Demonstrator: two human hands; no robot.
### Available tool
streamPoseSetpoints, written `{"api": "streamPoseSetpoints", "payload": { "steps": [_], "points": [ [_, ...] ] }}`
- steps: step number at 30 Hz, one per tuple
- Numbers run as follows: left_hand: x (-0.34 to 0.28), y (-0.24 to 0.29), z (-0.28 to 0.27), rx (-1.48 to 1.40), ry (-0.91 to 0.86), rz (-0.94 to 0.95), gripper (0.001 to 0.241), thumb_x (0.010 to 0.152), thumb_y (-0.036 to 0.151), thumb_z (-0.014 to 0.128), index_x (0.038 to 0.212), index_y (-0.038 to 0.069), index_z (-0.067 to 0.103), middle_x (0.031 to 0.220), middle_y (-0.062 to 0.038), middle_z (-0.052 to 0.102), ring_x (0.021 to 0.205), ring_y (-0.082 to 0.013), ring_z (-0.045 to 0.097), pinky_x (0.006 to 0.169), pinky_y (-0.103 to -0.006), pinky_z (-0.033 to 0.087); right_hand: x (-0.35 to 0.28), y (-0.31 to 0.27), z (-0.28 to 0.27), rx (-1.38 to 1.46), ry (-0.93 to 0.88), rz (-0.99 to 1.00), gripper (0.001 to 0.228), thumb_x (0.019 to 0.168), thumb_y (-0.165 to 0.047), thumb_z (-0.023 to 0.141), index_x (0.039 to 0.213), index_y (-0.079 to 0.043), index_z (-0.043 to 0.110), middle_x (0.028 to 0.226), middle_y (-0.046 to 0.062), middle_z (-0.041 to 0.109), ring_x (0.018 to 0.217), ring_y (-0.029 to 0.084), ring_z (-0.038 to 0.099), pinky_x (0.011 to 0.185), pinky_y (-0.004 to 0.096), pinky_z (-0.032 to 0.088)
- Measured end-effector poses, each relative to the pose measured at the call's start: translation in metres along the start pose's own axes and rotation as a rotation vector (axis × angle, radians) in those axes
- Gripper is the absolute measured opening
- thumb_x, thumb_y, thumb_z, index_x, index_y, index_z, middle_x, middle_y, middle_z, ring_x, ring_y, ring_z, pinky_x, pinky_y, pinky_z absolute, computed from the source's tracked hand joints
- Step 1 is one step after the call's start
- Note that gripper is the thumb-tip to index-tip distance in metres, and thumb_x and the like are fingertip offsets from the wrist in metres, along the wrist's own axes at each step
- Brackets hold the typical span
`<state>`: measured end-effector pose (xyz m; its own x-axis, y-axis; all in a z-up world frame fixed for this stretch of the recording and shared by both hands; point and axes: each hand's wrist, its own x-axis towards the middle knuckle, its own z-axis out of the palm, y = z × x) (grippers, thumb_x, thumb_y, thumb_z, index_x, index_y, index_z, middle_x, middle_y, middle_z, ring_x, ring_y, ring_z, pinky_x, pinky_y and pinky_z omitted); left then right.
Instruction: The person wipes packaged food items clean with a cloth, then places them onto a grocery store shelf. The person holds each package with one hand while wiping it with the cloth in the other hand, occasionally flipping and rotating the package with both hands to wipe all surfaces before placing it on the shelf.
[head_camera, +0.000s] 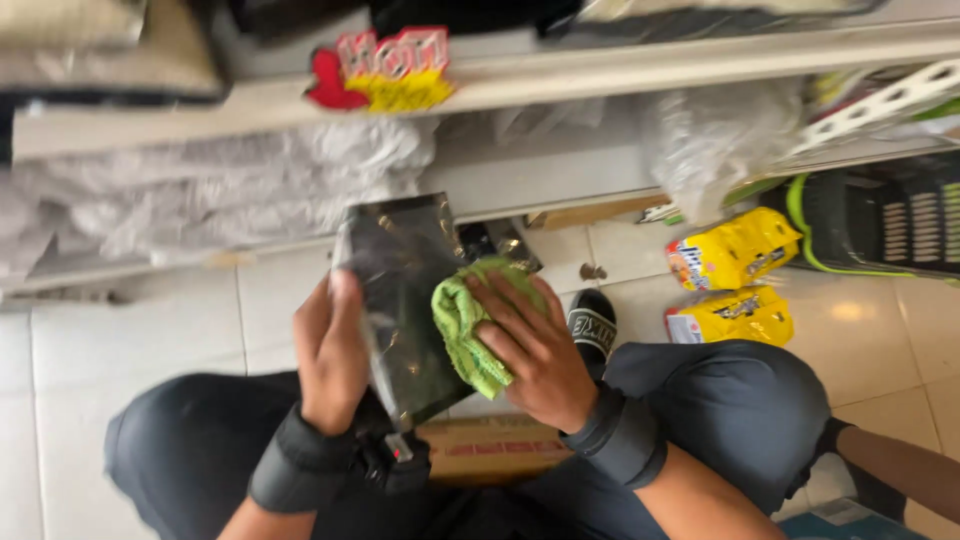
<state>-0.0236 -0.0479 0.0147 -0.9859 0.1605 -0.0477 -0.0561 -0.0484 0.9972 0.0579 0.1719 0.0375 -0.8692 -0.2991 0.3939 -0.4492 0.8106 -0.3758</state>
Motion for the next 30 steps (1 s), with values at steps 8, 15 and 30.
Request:
{"api": "streamPoseSetpoints", "payload": {
  "steps": [8, 15, 30],
  "points": [
    [0.004, 0.011, 0.003, -0.185, 0.002, -0.124, 0.040, 0.109, 0.028, 0.041, 0.124, -0.004, 0.061, 0.101, 0.000, 0.065, 0.090, -0.0072, 0.055, 0.080, -0.0233, 0.045, -0.043, 0.014, 0.012, 0.538, 0.243, 0.455, 0.031, 0.089, -0.008, 0.057, 0.117, 0.002, 0.067, 0.107, 0.014, 0.067, 0.095, 0.032, 0.070, 0.086, 0.039, 0.056],
    [-0.007, -0.087, -0.003, 0.655, 0.322, 0.379, 0.037, 0.115, 0.022, 0.051, 0.131, -0.007, 0.066, 0.125, -0.026, 0.066, 0.114, -0.0326, 0.064, 0.097, -0.0366, 0.050, -0.071, 0.025, 0.057, 0.685, -0.022, 0.353, 0.071, 0.085, -0.029, 0.078, 0.145, 0.000, 0.055, 0.139, 0.021, 0.059, 0.131, 0.037, 0.065, 0.110, 0.037, 0.052],
    [-0.014, -0.085, 0.056, 0.292, -0.166, 0.245, 0.050, 0.097, 0.031, 0.050, 0.142, 0.012, 0.058, 0.142, -0.016, 0.061, 0.138, -0.0309, 0.051, 0.114, -0.0412, 0.034, -0.084, 0.062, 0.064, 1.073, 0.036, 0.805, 0.071, 0.075, -0.006, 0.092, 0.136, -0.001, 0.057, 0.109, 0.006, 0.074, 0.100, 0.014, 0.070, 0.094, 0.034, 0.057]
  ]
}}
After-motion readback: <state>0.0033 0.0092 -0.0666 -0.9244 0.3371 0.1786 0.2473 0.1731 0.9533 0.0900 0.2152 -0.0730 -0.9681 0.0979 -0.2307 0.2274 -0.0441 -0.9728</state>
